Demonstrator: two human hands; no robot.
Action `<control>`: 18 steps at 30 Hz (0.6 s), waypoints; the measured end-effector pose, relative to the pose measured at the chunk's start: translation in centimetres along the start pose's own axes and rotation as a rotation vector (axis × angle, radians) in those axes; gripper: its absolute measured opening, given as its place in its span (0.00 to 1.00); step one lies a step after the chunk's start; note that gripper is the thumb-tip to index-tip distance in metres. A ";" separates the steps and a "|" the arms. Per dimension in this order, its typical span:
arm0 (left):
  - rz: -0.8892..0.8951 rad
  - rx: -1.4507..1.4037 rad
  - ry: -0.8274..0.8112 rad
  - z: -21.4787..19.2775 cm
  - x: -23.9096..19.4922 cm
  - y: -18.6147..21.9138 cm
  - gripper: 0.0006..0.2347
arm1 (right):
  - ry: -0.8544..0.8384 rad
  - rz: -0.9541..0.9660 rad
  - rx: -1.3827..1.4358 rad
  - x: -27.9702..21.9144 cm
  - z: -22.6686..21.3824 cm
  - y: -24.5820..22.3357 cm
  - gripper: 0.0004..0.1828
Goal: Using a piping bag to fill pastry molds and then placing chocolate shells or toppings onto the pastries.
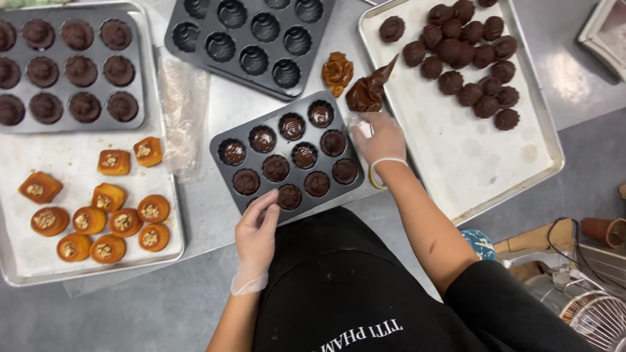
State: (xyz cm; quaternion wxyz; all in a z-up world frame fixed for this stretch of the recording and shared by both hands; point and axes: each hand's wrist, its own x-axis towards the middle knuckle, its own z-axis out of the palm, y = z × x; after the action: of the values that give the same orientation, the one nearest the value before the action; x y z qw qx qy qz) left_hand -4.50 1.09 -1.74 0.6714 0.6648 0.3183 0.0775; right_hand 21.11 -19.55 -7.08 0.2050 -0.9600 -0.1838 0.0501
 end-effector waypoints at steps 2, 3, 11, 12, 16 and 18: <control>-0.013 0.006 0.008 0.1 -0.3 0.0 0.11 | 0.108 0.073 0.043 2.0 -0.8 5.2 0.18; -0.033 0.005 0.029 0.2 -0.5 -0.2 0.11 | 0.202 0.197 -0.072 3.2 -1.0 8.4 0.21; -0.144 0.040 0.074 2.3 -0.9 1.6 0.12 | 0.057 0.322 -0.447 9.9 -3.1 20.3 0.46; -0.138 0.057 0.065 2.6 -0.9 1.5 0.12 | 0.026 0.312 -0.463 10.0 -3.2 20.4 0.45; -0.095 0.095 0.028 3.3 -0.9 1.5 0.12 | 0.039 0.284 -0.357 8.4 -4.0 19.5 0.40; -0.103 0.092 0.012 3.8 -0.7 1.4 0.11 | 0.082 0.279 -0.192 6.5 -5.2 17.8 0.38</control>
State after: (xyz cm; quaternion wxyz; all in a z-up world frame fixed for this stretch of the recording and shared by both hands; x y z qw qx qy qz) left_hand -2.58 -2.31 -0.57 0.6412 0.6772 0.3593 0.0322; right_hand 33.93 -34.14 -9.80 0.1106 -0.9926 -0.0443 0.0213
